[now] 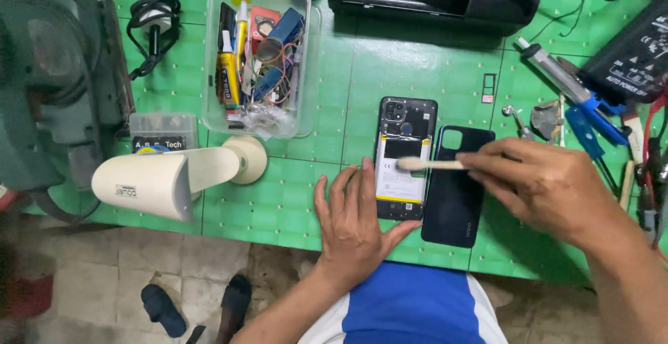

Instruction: Disassembling and cleaning a smartphone on a repair workbench

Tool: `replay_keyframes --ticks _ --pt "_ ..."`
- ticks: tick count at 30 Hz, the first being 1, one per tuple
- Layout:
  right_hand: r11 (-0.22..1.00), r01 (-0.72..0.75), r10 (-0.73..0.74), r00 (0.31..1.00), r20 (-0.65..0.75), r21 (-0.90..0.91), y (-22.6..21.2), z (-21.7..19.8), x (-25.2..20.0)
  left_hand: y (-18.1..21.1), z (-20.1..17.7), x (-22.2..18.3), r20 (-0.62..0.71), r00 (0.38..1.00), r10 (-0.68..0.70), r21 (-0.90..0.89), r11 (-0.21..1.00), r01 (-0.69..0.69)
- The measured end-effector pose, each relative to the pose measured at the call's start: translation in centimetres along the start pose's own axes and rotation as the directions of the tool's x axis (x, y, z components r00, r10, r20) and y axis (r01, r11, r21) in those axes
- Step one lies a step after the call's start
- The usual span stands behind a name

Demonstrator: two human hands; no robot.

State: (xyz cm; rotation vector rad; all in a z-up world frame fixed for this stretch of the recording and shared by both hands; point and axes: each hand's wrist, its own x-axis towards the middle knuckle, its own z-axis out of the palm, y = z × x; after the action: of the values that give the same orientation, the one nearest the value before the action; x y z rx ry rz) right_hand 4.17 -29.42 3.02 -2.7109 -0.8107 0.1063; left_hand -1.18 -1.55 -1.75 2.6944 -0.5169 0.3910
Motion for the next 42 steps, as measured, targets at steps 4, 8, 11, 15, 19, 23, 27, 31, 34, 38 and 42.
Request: replay_keyframes --ticks 4,8,11,15,19,23,27,31,34,38,42 --pt "0.952 -0.065 0.019 0.988 -0.154 -0.299 0.3 0.4 -0.3 -0.2 0.1 -0.1 -0.007 1.0 -0.001 -0.028 1.0 0.001" --pt "0.955 -0.069 0.028 0.989 -0.144 -0.287 -0.3 0.3 -1.0 -0.8 0.0 -0.5 0.041 0.999 0.001 -0.078 0.997 0.003" --pt "0.963 -0.055 0.028 0.994 -0.104 -0.263 -0.7 0.3 -2.4 -1.9 -0.1 -1.0 0.079 0.997 0.022 -0.15 0.989 -0.01" --pt "0.99 -0.049 0.024 0.982 0.185 0.135 -2.5 0.1 -4.0 -2.6 -0.2 -1.4 0.127 0.991 0.049 -0.215 0.976 -0.021" --pt "0.992 -0.063 0.04 0.979 0.198 0.114 -3.1 0.2 -5.7 -2.6 -0.2 -1.4 0.133 0.989 0.061 -0.218 0.975 -0.031" --pt "0.994 -0.075 0.084 0.989 0.123 -0.076 -2.4 0.7 -6.6 -2.7 -0.1 -1.4 0.131 0.99 0.043 -0.225 0.974 -0.012" --pt "1.0 -0.017 0.017 0.997 0.075 -0.002 -4.2 1.4 -5.1 -2.6 -0.6 -1.2 0.152 0.988 0.039 -0.246 0.969 0.0" --pt "0.999 0.036 -0.037 0.999 0.02 0.035 -5.2 1.1 -4.2 -2.5 -0.4 -1.3 0.137 0.99 0.038 -0.238 0.971 -0.004" --pt "0.995 -0.05 0.067 0.981 0.183 -0.092 -3.9 0.5 -5.6 -2.6 -0.4 -1.5 0.128 0.991 0.03 -0.246 0.969 0.003" --pt "0.995 -0.053 0.066 0.987 0.148 -0.088 -4.9 1.4 -4.9 -2.6 -0.4 -1.3 0.118 0.992 0.045 -0.26 0.965 -0.013" --pt "0.999 -0.037 0.036 0.994 0.105 0.011 -5.1 1.4 -4.7 -2.6 -0.4 -1.3 0.137 0.989 0.049 -0.258 0.966 -0.012"
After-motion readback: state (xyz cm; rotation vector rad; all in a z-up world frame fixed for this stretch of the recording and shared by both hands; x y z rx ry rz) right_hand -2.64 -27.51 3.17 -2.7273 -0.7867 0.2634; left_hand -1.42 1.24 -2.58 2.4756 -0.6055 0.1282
